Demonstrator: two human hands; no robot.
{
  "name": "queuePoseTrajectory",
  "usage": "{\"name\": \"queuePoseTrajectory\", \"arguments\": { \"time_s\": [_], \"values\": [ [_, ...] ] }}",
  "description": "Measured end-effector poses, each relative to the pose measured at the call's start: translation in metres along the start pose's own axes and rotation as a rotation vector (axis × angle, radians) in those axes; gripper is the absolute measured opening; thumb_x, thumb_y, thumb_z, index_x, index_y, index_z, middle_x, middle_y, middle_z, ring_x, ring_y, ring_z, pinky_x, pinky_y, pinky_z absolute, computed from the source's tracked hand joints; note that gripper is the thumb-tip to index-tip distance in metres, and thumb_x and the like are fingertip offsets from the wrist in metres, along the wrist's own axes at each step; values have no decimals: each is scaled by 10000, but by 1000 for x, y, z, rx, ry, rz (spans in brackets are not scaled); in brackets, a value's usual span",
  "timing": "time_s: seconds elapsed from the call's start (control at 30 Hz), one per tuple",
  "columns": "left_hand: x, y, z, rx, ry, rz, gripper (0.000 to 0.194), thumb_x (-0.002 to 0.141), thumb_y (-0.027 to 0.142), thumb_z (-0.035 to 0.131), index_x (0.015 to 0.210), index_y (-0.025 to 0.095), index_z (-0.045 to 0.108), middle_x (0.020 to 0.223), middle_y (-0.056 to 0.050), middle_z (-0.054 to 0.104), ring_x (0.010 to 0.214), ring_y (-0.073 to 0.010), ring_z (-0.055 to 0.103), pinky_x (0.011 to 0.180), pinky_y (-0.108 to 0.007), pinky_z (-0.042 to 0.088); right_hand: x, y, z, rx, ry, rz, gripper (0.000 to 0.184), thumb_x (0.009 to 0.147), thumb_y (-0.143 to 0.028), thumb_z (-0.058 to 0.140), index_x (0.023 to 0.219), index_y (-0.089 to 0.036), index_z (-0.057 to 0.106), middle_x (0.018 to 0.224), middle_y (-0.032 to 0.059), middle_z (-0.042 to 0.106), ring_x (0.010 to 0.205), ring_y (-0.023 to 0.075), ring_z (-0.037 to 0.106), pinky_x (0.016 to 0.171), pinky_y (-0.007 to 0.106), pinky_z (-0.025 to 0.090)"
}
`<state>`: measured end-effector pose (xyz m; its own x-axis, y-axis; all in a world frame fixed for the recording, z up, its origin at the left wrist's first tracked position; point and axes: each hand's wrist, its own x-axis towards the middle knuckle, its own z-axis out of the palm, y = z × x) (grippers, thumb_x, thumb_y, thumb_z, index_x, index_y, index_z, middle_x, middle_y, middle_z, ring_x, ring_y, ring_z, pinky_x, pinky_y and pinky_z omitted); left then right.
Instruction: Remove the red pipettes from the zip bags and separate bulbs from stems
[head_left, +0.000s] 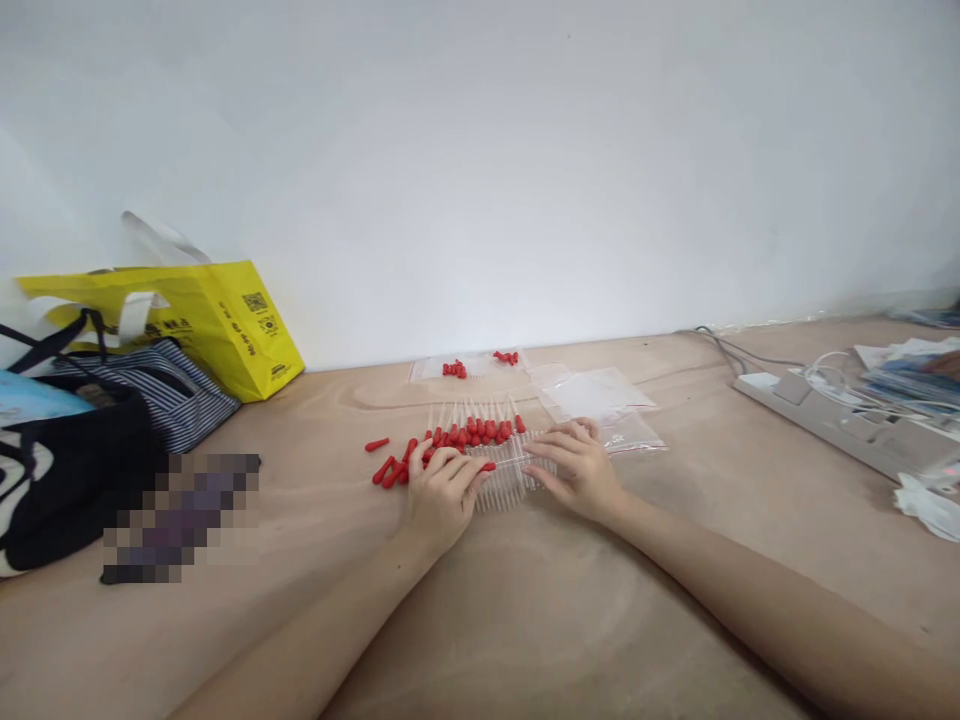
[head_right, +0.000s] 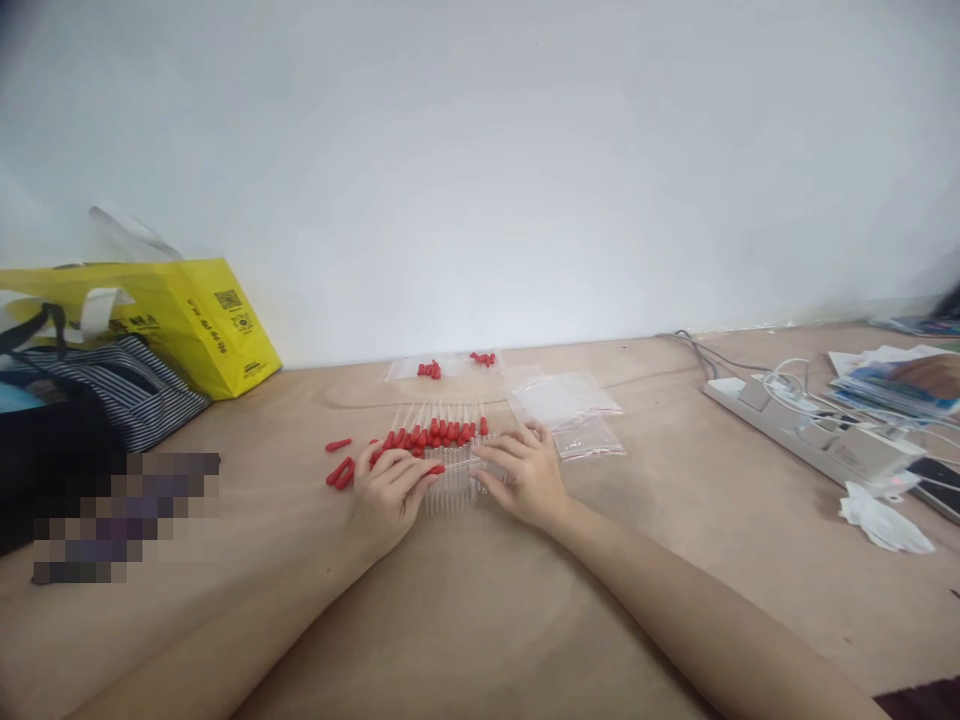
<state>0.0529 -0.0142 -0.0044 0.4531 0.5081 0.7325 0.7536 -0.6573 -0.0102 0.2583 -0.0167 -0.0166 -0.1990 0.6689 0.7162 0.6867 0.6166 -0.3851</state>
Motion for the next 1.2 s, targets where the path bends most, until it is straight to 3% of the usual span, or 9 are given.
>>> {"name": "queuePoseTrajectory", "arguments": {
  "time_s": [0.07, 0.17, 0.47, 0.63, 0.93, 1.1, 1.2],
  "values": [
    [1, 1, 0, 12, 10, 28, 144, 827, 241, 486, 841, 238, 629, 772, 19, 691, 781, -170, 582, 965, -469, 227, -2, -3, 1, -168, -27, -134, 191, 791, -333, 549, 961, -299, 629, 931, -1, 665, 954, 179, 534, 983, 460, 162],
    [1, 2, 1, 9, 28, 79, 145, 824, 236, 490, 858, 241, 630, 828, 15, 693, 832, -176, 590, 988, -479, 219, -5, -8, 9, -270, -37, -192, 193, 820, -295, 516, 983, -322, 615, 943, -17, 665, 1009, 178, 513, 1006, 480, 50],
    [1, 1, 4, 29, 35, 169, 164, 827, 213, 477, 866, 236, 635, 912, 14, 686, 922, -197, 590, 1016, -492, 219, -6, -9, 15, -262, 5, -284, 252, 820, -137, 451, 908, -299, 622, 750, -41, 687, 996, 164, 534, 996, 486, 19],
    [-1, 1, -4, 101, 47, 251, 198, 803, 123, 467, 818, 230, 634, 934, 46, 681, 935, -216, 588, 1008, -501, 217, -7, -12, 13, -302, 2, -321, 227, 841, -170, 431, 795, -284, 622, 684, -49, 675, 1027, 153, 522, 1006, 467, -17],
    [-3, -1, -6, 97, -44, 221, 287, 742, 40, 407, 794, 228, 619, 967, 29, 672, 991, -226, 560, 1008, -534, 177, -8, -10, 13, -290, 8, -318, 196, 842, -182, 441, 784, -270, 607, 673, -54, 669, 1027, 152, 513, 996, 445, 34],
    [-9, -17, -12, 149, -18, 121, 187, 804, 134, 450, 786, 231, 609, 978, 14, 666, 969, -224, 555, 957, -500, 243, -8, -4, 8, -293, 37, -166, 164, 842, -262, 468, 793, -262, 625, 718, -37, 669, 926, 153, 519, 905, 366, 179],
    [-10, -26, -15, 138, 42, 33, 156, 824, 231, 470, 829, 226, 626, 903, -29, 663, 875, -204, 564, 847, -403, 360, -2, -1, 7, -336, 31, -35, 186, 841, -309, 467, 816, -251, 642, 753, 3, 653, 788, 146, 513, 769, 309, 256]
  ]
}}
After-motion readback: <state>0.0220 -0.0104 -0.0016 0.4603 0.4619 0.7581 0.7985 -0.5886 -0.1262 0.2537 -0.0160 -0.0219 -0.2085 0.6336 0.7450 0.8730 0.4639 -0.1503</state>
